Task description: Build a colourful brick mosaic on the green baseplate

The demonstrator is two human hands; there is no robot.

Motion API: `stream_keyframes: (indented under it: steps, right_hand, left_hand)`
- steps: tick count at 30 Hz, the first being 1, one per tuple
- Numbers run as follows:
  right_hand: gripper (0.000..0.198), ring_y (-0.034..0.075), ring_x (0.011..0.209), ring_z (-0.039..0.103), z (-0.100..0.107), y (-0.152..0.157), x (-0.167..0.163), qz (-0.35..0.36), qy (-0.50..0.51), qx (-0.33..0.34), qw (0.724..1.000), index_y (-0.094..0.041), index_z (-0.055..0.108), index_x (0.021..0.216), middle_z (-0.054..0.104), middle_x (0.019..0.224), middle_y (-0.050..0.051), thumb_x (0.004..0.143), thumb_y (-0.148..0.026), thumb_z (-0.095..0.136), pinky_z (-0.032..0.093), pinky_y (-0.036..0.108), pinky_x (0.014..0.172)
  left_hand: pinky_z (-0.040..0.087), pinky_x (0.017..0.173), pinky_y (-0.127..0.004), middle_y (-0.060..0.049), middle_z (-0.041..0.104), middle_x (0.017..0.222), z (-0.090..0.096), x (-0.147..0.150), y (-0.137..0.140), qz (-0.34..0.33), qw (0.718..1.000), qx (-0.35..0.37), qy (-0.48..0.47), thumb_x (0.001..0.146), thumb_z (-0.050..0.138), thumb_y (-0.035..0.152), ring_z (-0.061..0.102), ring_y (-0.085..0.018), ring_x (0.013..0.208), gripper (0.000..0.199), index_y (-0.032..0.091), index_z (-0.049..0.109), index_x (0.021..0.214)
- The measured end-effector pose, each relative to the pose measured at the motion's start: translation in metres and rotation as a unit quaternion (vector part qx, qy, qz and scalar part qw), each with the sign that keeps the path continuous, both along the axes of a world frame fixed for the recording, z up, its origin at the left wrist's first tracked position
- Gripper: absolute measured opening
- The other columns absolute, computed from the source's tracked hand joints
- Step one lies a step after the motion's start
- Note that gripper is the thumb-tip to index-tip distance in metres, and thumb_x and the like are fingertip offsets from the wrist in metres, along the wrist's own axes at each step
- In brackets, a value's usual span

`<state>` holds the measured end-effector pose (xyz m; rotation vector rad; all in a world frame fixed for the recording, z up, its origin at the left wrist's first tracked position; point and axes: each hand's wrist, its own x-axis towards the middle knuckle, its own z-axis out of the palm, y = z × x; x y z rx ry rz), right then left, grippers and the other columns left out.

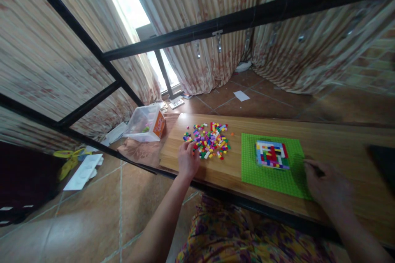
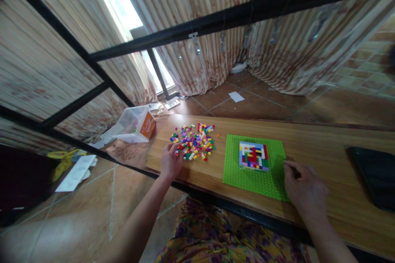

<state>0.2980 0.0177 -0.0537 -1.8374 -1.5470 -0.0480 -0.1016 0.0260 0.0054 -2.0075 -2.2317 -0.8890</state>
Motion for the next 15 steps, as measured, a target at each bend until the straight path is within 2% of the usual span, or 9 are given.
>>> stream_keyframes:
  steps: [5,8,10,13,15]
  right_hand:
    - [0.028,0.029,0.075,0.065,0.000,0.000,0.001,-0.005,-0.008,-0.008,1.000,-0.026,0.068,0.086,0.069,0.088,0.011,0.086,-0.043,0.047,0.049,0.042,0.065]
    - [0.028,0.026,0.066,0.062,0.001,0.000,0.000,-0.003,0.000,-0.003,1.000,-0.025,0.068,0.088,0.069,0.087,0.010,0.087,-0.043,0.047,0.049,0.041,0.062]
    - [0.028,0.026,0.068,0.063,0.000,0.000,-0.001,0.002,0.000,0.001,1.000,-0.024,0.069,0.089,0.069,0.088,0.011,0.087,-0.042,0.047,0.049,0.040,0.063]
    - [0.029,0.027,0.074,0.065,-0.003,0.001,-0.001,-0.002,0.000,0.004,1.000,-0.022,0.070,0.088,0.070,0.090,0.012,0.086,-0.042,0.048,0.050,0.040,0.066]
    - [0.032,0.026,0.073,0.065,-0.004,0.003,0.000,-0.008,0.005,0.000,1.000,-0.021,0.071,0.089,0.071,0.090,0.012,0.086,-0.042,0.048,0.050,0.039,0.065]
  left_hand:
    - [0.047,0.099,-0.042,-0.009,0.061,0.110,0.004,0.016,0.022,-0.042,0.998,-0.035,0.043,0.086,0.060,0.019,0.056,-0.025,0.108,0.027,0.021,0.069,0.112]
    - [0.047,0.097,-0.042,-0.010,0.063,0.108,0.002,0.020,0.032,-0.039,0.996,-0.055,0.063,0.085,0.061,0.019,0.056,-0.026,0.107,0.020,0.020,0.071,0.103]
    - [0.047,0.096,-0.041,-0.010,0.064,0.105,0.003,0.018,0.035,-0.040,0.995,-0.064,0.065,0.085,0.061,0.017,0.056,-0.025,0.105,0.014,0.019,0.071,0.094]
    - [0.046,0.097,-0.042,-0.010,0.064,0.103,0.007,0.017,0.032,-0.047,0.997,-0.053,0.035,0.085,0.061,0.016,0.057,-0.025,0.105,0.009,0.017,0.067,0.091]
    - [0.048,0.093,-0.040,-0.008,0.065,0.100,0.010,0.021,0.025,-0.053,0.997,-0.044,-0.024,0.086,0.058,0.015,0.060,-0.023,0.100,0.010,0.017,0.064,0.095]
